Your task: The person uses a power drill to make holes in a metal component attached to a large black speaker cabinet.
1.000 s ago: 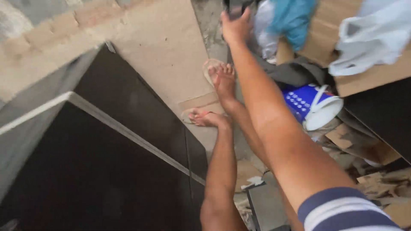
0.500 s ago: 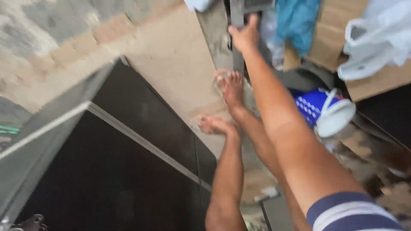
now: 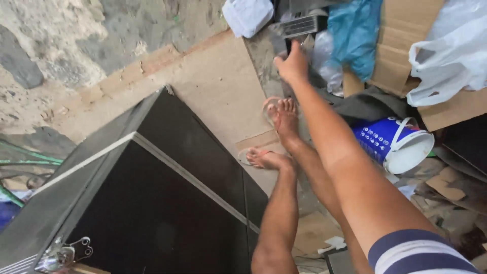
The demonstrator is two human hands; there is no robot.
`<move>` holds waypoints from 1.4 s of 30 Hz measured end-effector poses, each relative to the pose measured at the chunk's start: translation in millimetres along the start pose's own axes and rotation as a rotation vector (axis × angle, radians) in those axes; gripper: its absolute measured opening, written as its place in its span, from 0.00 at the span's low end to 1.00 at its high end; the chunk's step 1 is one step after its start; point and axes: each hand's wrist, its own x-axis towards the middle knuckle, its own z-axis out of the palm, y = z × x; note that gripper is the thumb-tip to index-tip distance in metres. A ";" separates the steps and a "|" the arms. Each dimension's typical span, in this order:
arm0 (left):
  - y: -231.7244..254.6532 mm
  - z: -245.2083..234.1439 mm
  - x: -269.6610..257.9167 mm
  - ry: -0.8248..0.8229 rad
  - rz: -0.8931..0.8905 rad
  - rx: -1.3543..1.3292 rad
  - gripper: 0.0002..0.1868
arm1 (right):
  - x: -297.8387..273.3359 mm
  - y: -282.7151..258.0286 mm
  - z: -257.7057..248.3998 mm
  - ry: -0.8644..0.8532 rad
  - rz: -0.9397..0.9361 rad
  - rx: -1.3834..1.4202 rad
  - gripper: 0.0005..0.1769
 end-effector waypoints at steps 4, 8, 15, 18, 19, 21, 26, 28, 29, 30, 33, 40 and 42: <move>32.3 -10.6 -20.4 -0.018 -0.103 -0.074 0.34 | -3.0 -16.1 2.3 -0.085 -0.032 -0.099 0.37; 37.9 -9.7 -29.0 -0.023 -0.128 -0.066 0.34 | 17.0 9.0 17.5 0.015 0.007 0.006 0.39; -68.5 42.3 27.3 -0.034 0.275 0.372 0.27 | 11.5 0.0 31.8 0.094 -0.082 -0.047 0.38; -48.6 30.5 11.0 0.018 0.212 0.079 0.26 | 16.5 -5.2 34.9 0.240 0.010 0.076 0.29; -49.9 38.3 20.1 0.030 0.220 0.079 0.26 | 24.8 -4.6 40.8 0.232 0.011 0.087 0.29; -68.4 43.0 26.9 0.158 0.525 0.910 0.24 | 31.6 12.6 48.7 0.249 0.013 0.141 0.37; 34.7 -2.6 -31.8 -0.036 -0.101 -0.061 0.36 | 40.3 16.6 38.2 0.145 0.024 0.092 0.44; 36.6 -3.4 -30.5 -0.041 -0.128 -0.078 0.36 | 41.0 20.3 44.5 0.210 -0.132 0.093 0.37; 34.5 -3.0 -29.9 -0.022 -0.103 -0.069 0.35 | 35.5 14.5 41.9 0.168 -0.115 0.111 0.31; 32.9 -0.8 -30.1 -0.012 -0.074 -0.059 0.34 | 32.0 9.8 36.2 0.136 -0.096 0.129 0.26; 12.1 8.7 -21.2 -0.001 -0.047 -0.063 0.37 | 28.2 4.4 40.8 0.166 -0.235 0.112 0.12; 12.5 11.3 -26.2 0.080 0.083 0.021 0.31 | 52.2 35.1 40.5 0.413 -0.492 0.224 0.11; 33.0 -3.5 -40.3 0.009 -0.066 -0.044 0.33 | 39.2 34.6 34.5 0.118 -0.151 0.016 0.26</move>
